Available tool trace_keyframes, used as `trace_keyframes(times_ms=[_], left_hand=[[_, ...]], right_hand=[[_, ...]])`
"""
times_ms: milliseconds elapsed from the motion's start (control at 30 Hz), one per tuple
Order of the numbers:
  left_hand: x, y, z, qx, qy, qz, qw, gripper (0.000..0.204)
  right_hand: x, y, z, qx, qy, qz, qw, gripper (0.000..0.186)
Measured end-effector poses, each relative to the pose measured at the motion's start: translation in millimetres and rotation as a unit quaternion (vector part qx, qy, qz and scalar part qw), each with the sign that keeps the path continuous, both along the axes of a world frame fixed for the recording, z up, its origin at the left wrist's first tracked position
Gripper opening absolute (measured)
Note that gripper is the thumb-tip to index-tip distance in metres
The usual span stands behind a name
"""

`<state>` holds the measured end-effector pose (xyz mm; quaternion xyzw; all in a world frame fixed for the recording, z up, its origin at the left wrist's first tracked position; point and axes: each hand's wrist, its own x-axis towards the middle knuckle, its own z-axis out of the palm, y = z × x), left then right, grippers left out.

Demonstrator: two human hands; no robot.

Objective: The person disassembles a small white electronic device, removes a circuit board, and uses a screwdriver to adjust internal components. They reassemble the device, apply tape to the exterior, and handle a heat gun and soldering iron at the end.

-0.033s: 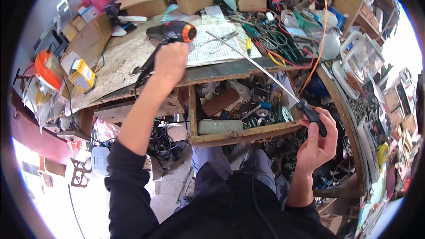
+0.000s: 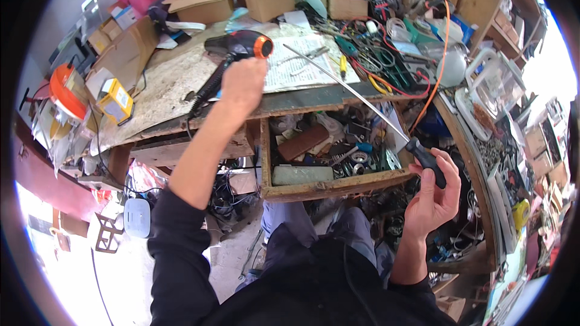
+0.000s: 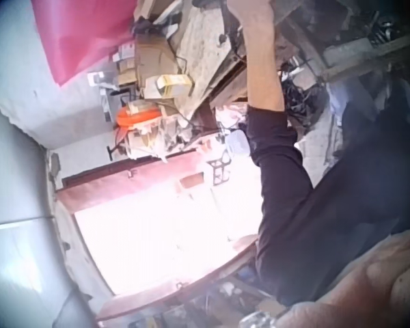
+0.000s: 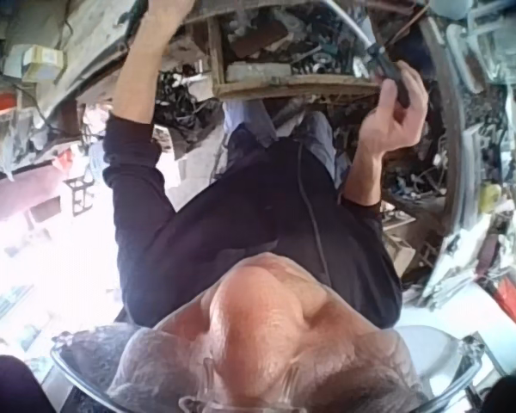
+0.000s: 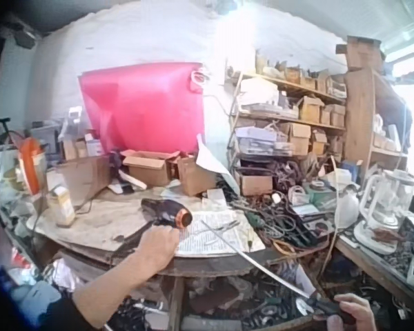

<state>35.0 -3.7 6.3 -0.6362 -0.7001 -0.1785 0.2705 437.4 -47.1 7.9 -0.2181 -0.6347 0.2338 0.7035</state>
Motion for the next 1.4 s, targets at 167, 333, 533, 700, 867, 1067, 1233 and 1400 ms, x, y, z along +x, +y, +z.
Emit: trace_keyframes(times_ms=[167, 333, 533, 700, 867, 1067, 1233, 1400], left_hand=[[21, 13, -1, 0.016, -0.057, -0.007, 0.998, 0.022], [17, -28, 15, -0.032, -0.039, 0.058, 0.997, 0.029], [-55, -56, 13, 0.155, -0.024, 0.046, 0.986, 0.033], [-70, -56, 9, 0.000, -0.253, 0.005, 0.967, 0.054], [-80, -50, 1, 0.021, -0.256, 0.006, 0.966, 0.052], [-80, -42, 10, -0.031, -0.311, 0.032, 0.949, 0.056], [-84, -41, 10, -0.068, -0.290, 0.046, 0.954, 0.058], [-91, -38, 0, -0.035, -0.262, 0.033, 0.964, 0.053]], right_hand=[[-12, 2, 7, 0.007, -0.004, 0.029, 1.000, 0.024], [-21, 11, -4, -0.019, -0.003, 0.068, 0.998, 0.025], [-53, 27, -12, -0.063, 0.021, 0.141, 0.988, 0.023], [-71, 32, -13, -0.061, 0.023, 0.161, 0.985, 0.023], [-78, 30, -11, -0.055, 0.007, 0.144, 0.988, 0.022], [-68, 24, 13, 0.029, -0.168, 0.027, 0.985, 0.016], [-66, 24, 37, -0.129, -0.216, 0.066, 0.966, 0.018], [-61, 50, 42, -0.239, -0.208, 0.064, 0.946, 0.030]])
